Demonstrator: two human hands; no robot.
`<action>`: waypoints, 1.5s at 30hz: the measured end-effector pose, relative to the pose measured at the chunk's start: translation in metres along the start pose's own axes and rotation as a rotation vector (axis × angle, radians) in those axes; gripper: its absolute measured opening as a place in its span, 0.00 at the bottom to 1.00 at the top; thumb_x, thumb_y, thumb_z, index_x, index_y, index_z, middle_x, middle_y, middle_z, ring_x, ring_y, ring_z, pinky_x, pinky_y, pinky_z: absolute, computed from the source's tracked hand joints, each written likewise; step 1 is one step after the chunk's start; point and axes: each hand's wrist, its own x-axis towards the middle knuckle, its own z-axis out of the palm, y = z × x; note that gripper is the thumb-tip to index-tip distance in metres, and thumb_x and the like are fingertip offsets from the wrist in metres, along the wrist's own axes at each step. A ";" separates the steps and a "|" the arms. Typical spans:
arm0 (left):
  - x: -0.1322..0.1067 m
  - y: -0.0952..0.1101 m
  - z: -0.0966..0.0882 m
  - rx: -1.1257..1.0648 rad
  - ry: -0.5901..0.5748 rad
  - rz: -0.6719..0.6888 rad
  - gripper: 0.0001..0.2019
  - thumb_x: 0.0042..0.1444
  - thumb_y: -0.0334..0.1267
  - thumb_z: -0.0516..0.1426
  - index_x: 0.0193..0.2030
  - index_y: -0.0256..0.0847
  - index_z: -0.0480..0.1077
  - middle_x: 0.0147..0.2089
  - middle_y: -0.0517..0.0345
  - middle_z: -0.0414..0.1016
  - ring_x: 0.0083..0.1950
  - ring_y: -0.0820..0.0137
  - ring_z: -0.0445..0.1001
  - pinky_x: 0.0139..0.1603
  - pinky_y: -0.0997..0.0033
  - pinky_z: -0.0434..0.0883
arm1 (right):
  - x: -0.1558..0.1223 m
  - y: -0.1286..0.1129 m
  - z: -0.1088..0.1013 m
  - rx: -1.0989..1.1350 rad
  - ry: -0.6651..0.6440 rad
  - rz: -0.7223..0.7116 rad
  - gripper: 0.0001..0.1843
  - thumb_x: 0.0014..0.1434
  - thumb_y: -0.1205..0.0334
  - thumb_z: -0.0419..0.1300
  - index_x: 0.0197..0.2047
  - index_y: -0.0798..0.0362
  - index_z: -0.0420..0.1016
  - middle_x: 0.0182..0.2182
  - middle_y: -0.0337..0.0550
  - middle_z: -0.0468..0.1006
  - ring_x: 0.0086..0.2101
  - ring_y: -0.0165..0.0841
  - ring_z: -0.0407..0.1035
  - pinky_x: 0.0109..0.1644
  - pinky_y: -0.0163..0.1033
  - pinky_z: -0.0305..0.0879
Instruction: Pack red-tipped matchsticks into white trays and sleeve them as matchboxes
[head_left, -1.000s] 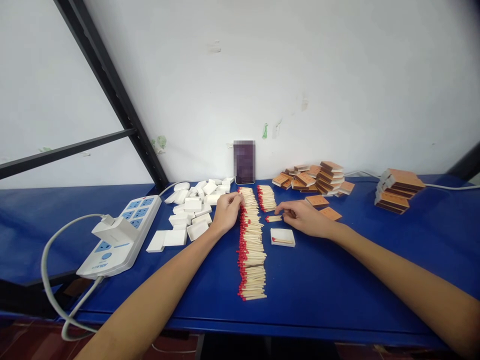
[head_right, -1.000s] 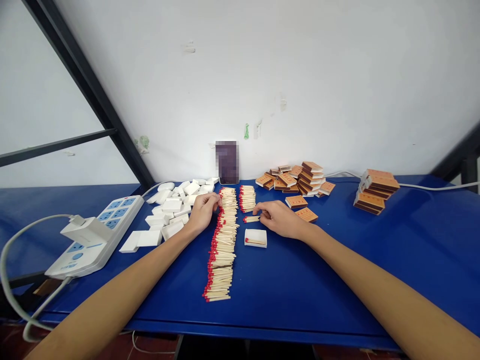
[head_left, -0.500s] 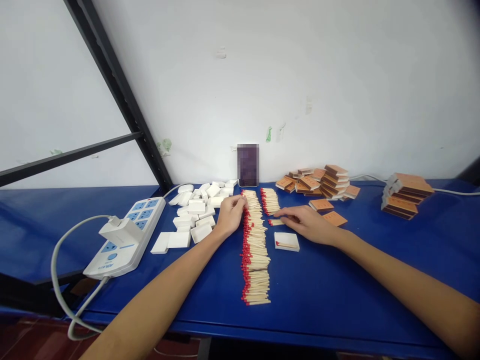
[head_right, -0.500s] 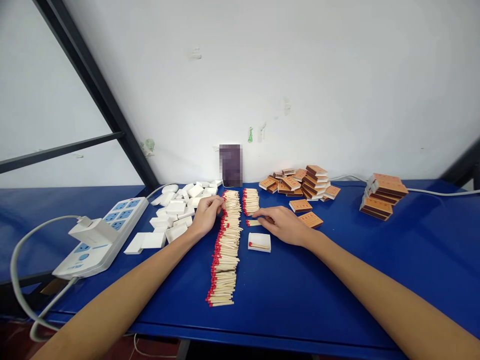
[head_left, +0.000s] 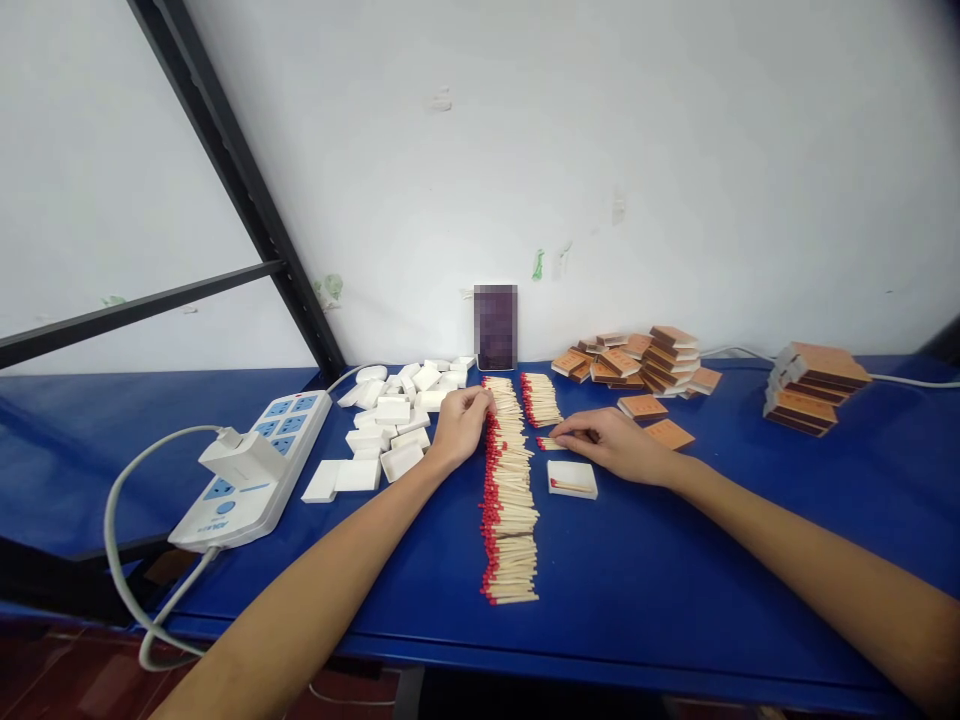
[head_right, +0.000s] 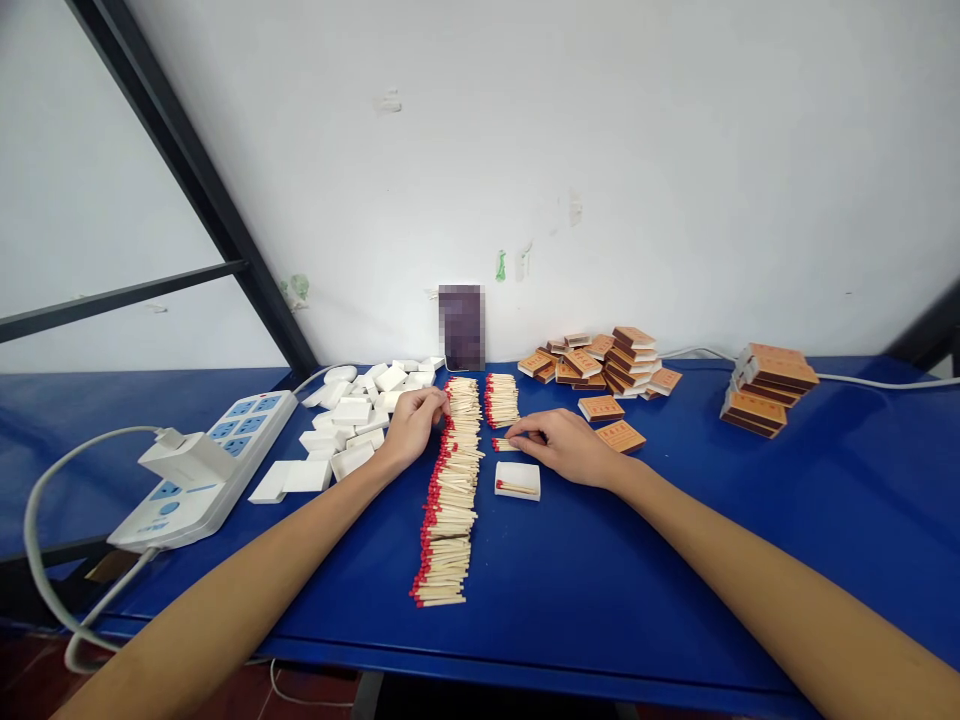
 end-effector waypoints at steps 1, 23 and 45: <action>0.000 0.000 0.000 -0.001 -0.001 0.000 0.14 0.56 0.37 0.49 0.22 0.37 0.67 0.19 0.63 0.57 0.24 0.74 0.58 0.29 0.72 0.56 | 0.000 0.000 0.000 0.003 -0.003 0.000 0.18 0.65 0.49 0.53 0.44 0.48 0.81 0.35 0.43 0.83 0.30 0.33 0.70 0.32 0.36 0.60; 0.001 -0.001 0.000 -0.015 0.011 -0.001 0.14 0.56 0.38 0.49 0.22 0.37 0.67 0.19 0.64 0.57 0.24 0.75 0.57 0.28 0.72 0.55 | 0.001 -0.003 -0.002 -0.035 0.070 0.036 0.21 0.67 0.51 0.49 0.50 0.50 0.79 0.37 0.45 0.83 0.32 0.37 0.72 0.36 0.40 0.63; 0.000 -0.001 0.001 0.031 0.009 0.005 0.15 0.56 0.39 0.49 0.22 0.37 0.68 0.18 0.64 0.57 0.24 0.74 0.59 0.29 0.72 0.56 | 0.001 -0.004 0.000 -0.070 0.068 0.052 0.22 0.67 0.50 0.48 0.52 0.50 0.77 0.20 0.37 0.69 0.22 0.31 0.60 0.28 0.36 0.49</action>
